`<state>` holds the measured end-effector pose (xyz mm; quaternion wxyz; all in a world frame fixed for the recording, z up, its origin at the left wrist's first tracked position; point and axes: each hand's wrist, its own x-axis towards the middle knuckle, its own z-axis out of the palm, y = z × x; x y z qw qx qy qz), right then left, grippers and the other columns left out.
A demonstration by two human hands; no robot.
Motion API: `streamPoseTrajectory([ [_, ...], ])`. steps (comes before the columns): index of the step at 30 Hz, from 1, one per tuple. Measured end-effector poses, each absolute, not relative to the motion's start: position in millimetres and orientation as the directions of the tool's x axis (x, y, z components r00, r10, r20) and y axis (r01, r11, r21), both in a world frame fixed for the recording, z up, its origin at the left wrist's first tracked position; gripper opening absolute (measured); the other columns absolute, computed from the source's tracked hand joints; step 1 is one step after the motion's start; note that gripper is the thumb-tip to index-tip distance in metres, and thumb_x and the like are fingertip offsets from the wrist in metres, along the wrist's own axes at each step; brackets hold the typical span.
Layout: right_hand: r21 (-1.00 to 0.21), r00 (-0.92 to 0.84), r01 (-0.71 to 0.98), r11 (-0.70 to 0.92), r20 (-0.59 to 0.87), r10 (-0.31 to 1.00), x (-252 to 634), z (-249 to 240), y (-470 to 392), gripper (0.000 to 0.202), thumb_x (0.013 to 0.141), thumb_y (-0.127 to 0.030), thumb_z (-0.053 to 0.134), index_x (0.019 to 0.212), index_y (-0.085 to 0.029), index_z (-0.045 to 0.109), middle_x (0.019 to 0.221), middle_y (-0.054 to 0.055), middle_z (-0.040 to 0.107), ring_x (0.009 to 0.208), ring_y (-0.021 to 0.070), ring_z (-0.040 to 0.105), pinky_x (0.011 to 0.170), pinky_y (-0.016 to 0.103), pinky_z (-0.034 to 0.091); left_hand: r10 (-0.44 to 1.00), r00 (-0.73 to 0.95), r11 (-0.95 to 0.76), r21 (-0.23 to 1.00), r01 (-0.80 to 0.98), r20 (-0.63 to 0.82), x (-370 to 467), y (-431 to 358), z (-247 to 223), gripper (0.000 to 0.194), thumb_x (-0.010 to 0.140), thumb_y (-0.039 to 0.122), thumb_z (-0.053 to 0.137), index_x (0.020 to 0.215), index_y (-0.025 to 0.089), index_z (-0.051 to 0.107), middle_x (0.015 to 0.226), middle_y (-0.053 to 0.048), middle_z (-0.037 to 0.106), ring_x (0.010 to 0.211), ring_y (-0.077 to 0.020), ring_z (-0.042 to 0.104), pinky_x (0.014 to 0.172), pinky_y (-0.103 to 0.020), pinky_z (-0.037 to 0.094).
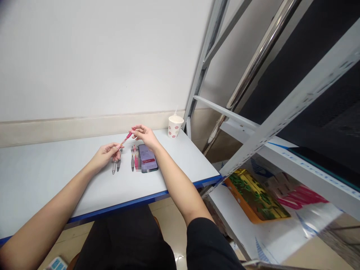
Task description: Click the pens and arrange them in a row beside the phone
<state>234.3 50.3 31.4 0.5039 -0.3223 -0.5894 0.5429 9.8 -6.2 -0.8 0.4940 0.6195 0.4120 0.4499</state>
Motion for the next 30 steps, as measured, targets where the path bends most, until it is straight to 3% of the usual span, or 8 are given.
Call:
streamPoseTrajectory([
  [6, -0.975, -0.390, 0.003, 0.223, 0.204, 0.898, 247, 32, 48, 0.033, 0.077, -0.041, 0.085, 0.090, -0.018, 0.065, 0.080, 0.001, 0.074, 0.071, 0.0124, 0.061, 0.070, 0.025, 0.048, 0.963, 0.227, -0.171, 0.979, 0.110, 0.142, 5, -8, 4, 0.059, 0.074, 0.069, 0.084, 0.095, 0.014, 0.076, 0.065, -0.006, 0.070, 0.053, -0.0143, 0.059, 0.052, -0.025, 0.045],
  [8, -0.964, -0.418, 0.062, 0.258, 0.210, 0.884, 248, 33, 46, 0.033, 0.085, -0.045, 0.079, 0.079, -0.018, 0.061, 0.068, -0.001, 0.068, 0.065, 0.0117, 0.058, 0.067, 0.025, 0.045, 0.968, 0.195, -0.183, 0.977, 0.108, 0.159, 3, -8, 5, 0.059, 0.072, 0.069, 0.086, 0.094, 0.015, 0.077, 0.067, -0.006, 0.071, 0.055, -0.0144, 0.059, 0.055, -0.026, 0.047],
  [11, -0.916, -0.420, 0.243, 0.320, 0.199, 0.886, 246, 35, 42, 0.056, 0.101, -0.053, 0.060, 0.058, -0.020, 0.047, 0.046, -0.004, 0.048, 0.051, 0.0093, 0.044, 0.061, 0.025, 0.040, 0.971, 0.167, -0.194, 0.971, 0.137, 0.171, -1, -9, 7, 0.056, 0.071, 0.066, 0.088, 0.094, 0.015, 0.078, 0.069, -0.006, 0.072, 0.057, -0.0148, 0.061, 0.057, -0.026, 0.049],
  [13, -0.884, -0.442, 0.349, 0.311, 0.137, 0.887, 247, 38, 40, 0.062, 0.104, -0.057, 0.052, 0.054, -0.019, 0.048, 0.042, -0.004, 0.044, 0.047, 0.0093, 0.040, 0.057, 0.026, 0.038, 0.977, 0.136, -0.184, 0.972, 0.143, 0.165, -2, -8, 8, 0.054, 0.071, 0.062, 0.090, 0.094, 0.015, 0.079, 0.068, -0.006, 0.073, 0.056, -0.0150, 0.062, 0.057, -0.026, 0.049],
  [16, -0.902, -0.534, 0.323, 0.288, 0.077, 0.842, 253, 41, 42, 0.041, 0.096, -0.053, 0.067, 0.076, -0.016, 0.068, 0.056, -0.001, 0.062, 0.054, 0.0114, 0.050, 0.057, 0.025, 0.040, 0.987, 0.070, -0.150, 0.984, 0.094, 0.144, -3, -6, 9, 0.048, 0.068, 0.053, 0.093, 0.094, 0.016, 0.076, 0.066, -0.006, 0.073, 0.054, -0.0154, 0.063, 0.055, -0.025, 0.049],
  [18, -0.928, -0.570, 0.230, 0.293, 0.115, 0.813, 258, 41, 45, 0.029, 0.087, -0.044, 0.078, 0.091, -0.017, 0.070, 0.072, 0.001, 0.070, 0.063, 0.0123, 0.057, 0.059, 0.024, 0.044, 0.991, 0.055, -0.128, 0.990, 0.056, 0.125, -3, -5, 9, 0.043, 0.068, 0.046, 0.093, 0.091, 0.017, 0.073, 0.065, -0.005, 0.073, 0.053, -0.0157, 0.064, 0.055, -0.026, 0.051],
  [25, -0.900, -0.510, 0.194, 0.391, 0.248, 0.823, 258, 35, 50, 0.030, 0.083, -0.042, 0.080, 0.096, -0.019, 0.066, 0.065, -0.007, 0.052, 0.062, 0.0110, 0.048, 0.059, 0.024, 0.037, 0.995, 0.019, -0.101, 0.993, -0.052, 0.102, -1, -5, 12, 0.035, 0.071, 0.037, 0.090, 0.083, 0.019, 0.063, 0.065, -0.004, 0.074, 0.055, -0.0151, 0.067, 0.060, -0.025, 0.054],
  [30, -0.914, -0.552, 0.114, 0.389, 0.268, 0.790, 253, 29, 51, 0.037, 0.083, -0.046, 0.082, 0.103, -0.019, 0.067, 0.080, -0.001, 0.066, 0.071, 0.0150, 0.062, 0.069, 0.028, 0.049, 0.996, 0.009, -0.092, 0.993, -0.078, 0.093, 0, -6, 15, 0.033, 0.073, 0.036, 0.089, 0.085, 0.018, 0.064, 0.065, -0.005, 0.074, 0.055, -0.0144, 0.066, 0.060, -0.025, 0.053],
])
